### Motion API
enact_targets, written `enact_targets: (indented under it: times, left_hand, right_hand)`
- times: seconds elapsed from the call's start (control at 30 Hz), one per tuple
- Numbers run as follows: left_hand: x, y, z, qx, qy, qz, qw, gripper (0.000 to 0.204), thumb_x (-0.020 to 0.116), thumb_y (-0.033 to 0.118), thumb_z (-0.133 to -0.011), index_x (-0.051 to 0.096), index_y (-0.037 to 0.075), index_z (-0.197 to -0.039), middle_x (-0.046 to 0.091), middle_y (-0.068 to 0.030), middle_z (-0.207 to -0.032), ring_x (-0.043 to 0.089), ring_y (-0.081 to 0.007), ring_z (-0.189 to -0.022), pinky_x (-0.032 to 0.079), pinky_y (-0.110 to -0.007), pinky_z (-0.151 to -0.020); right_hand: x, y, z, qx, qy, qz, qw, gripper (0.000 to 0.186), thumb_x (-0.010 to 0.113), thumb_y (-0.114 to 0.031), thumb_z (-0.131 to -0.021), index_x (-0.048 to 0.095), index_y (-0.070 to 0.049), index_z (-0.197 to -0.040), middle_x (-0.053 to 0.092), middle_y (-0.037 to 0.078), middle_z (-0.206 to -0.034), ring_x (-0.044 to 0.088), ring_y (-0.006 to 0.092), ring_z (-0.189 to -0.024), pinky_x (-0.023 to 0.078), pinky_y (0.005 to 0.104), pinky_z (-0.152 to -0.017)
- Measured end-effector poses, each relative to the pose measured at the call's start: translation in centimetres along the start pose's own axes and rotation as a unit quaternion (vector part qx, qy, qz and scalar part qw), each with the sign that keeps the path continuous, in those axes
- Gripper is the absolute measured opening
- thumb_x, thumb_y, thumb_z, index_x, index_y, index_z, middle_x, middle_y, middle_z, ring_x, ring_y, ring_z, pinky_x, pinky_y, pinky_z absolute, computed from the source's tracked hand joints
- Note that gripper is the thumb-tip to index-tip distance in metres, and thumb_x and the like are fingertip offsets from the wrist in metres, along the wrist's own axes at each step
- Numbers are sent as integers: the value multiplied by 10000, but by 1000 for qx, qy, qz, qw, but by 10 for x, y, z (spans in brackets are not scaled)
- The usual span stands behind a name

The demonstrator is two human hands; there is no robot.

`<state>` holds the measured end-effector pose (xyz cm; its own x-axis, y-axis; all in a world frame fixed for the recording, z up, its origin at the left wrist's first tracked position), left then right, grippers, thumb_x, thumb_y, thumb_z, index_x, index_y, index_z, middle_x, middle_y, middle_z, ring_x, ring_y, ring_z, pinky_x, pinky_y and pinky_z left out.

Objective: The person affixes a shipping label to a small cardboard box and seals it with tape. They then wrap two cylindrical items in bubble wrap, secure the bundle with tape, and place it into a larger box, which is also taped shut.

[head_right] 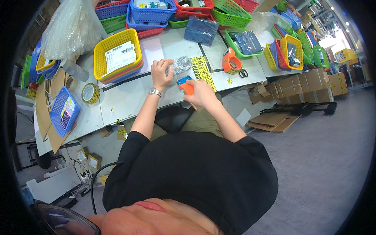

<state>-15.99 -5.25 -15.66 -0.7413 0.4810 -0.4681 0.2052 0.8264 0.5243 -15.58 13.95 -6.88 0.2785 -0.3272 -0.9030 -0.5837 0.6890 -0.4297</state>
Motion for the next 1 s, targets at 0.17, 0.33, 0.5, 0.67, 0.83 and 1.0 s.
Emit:
enact_targets:
  times: [0.17, 0.33, 0.5, 0.67, 0.83, 1.0]
  left_hand:
    - [-7, 9, -7, 10, -42, -60, 997, 417, 739, 501, -711, 695, 142, -920, 679, 22, -933, 535, -218, -803, 418, -356, -748]
    - [-15, 6, -30, -3, -108, -133, 985, 576, 769, 645, -605, 711, 127, -850, 689, -24, -775, 615, -241, -808, 438, -390, -700]
    - [-2, 31, -53, -4, -322, -305, 896, 682, 826, 594, -538, 692, 85, -972, 703, -53, -842, 658, -210, -868, 459, -376, -725]
    - [50, 38, -36, -38, -432, -296, 851, 1007, 868, 462, -553, 467, -23, -1340, 696, -95, -992, 673, -215, -947, 535, -377, -814]
    - [49, 54, -30, -37, -405, -411, 816, 1056, 864, 414, -534, 422, -24, -1387, 688, -124, -1020, 673, -251, -968, 545, -372, -822]
    - [1, 3, -52, -152, -406, -93, 896, 992, 870, 420, -596, 430, 1, -1380, 648, -153, -1167, 647, -277, -1053, 508, -375, -915]
  right_hand:
    - [-1, -12, -36, 11, -196, 158, 968, 492, 709, -299, -626, 722, -17, -1029, 700, 224, -961, 683, 352, -885, 540, 399, -824]
    - [14, 20, -36, 28, -389, 200, 899, 432, 728, -343, -628, 749, -46, -941, 721, 175, -960, 694, 315, -913, 560, 388, -798]
    - [-20, 94, -89, 160, -85, 69, 981, 494, 742, -366, -657, 722, -83, -1062, 702, 185, -983, 689, 312, -888, 553, 390, -776]
    - [34, 167, -113, 94, 150, 256, 950, 683, 750, -339, -679, 557, -152, -1307, 560, 173, -1161, 637, 338, -970, 528, 435, -791]
    - [70, 137, -88, 43, 146, 223, 963, 744, 744, -230, -706, 467, -107, -1385, 432, 221, -1362, 463, 332, -1205, 401, 509, -969]
    - [76, 108, -37, -27, 334, -84, 938, 756, 765, -275, -756, 419, -39, -1386, 374, 221, -1403, 359, 363, -1328, 290, 503, -1101]
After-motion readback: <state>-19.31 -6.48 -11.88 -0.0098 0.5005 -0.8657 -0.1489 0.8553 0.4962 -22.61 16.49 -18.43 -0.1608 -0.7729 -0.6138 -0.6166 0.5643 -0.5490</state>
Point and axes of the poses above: each hand's wrist, its own z-axis away from the middle knuckle, its own x-axis out of the palm, y = z × x, the point moved 3 cm from there along -z, towards the middle knuckle
